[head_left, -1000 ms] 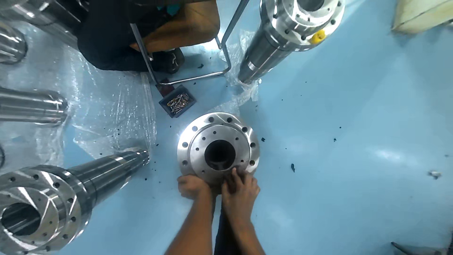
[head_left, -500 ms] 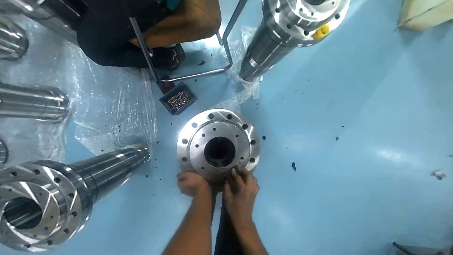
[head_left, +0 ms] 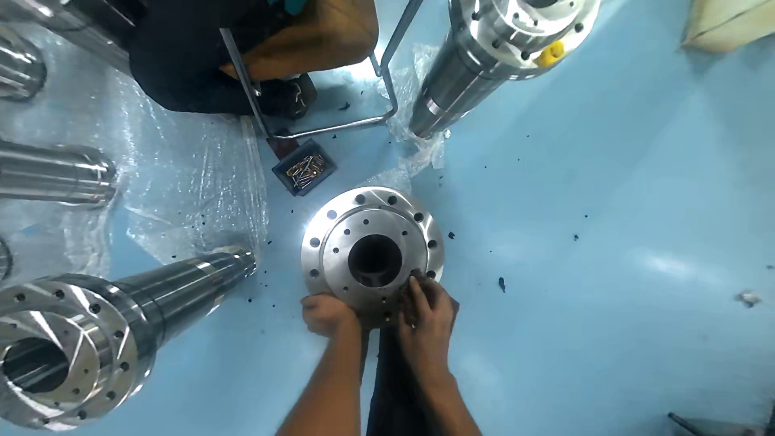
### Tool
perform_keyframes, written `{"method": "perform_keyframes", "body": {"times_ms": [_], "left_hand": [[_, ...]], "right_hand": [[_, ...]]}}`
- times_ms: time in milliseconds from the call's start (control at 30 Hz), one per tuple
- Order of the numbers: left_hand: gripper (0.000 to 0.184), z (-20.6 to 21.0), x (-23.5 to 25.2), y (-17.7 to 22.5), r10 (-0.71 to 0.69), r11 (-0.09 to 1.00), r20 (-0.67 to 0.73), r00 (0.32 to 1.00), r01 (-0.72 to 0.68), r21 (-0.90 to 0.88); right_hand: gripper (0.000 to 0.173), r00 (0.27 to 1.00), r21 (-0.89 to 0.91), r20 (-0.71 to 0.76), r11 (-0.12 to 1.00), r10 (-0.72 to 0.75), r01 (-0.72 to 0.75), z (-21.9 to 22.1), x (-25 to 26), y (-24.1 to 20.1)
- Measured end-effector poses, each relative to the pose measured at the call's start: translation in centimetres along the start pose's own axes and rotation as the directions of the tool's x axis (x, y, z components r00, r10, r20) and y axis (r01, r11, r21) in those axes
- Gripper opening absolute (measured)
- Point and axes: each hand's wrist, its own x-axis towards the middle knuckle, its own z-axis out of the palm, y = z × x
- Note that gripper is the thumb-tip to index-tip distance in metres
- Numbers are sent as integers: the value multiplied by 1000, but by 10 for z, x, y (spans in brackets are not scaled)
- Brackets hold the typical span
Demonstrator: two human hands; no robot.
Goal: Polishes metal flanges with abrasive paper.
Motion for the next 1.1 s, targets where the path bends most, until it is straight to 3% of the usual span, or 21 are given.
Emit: {"method": "perform_keyframes", "body": {"times_ms": [300, 633, 967, 1100], "left_hand": [[51, 0, 2, -1, 15, 1000, -6, 1000, -15, 16], [53, -1, 0, 1, -3, 1000, -6, 1000, 3, 17], [54, -3, 0, 1, 2, 1000, 16, 1000, -2, -5], [55, -2, -1, -1, 10, 1000, 12, 1000, -10, 14]], "right_hand": [[33, 999, 8, -33, 999, 42, -42, 4, 5, 1], [31, 992, 77, -105, 993, -77, 85, 11, -1, 14], [27, 992, 121, -23, 984, -126, 128, 7, 7, 25], [28, 996, 152, 34, 985, -84, 78, 2, 6, 28]]}}
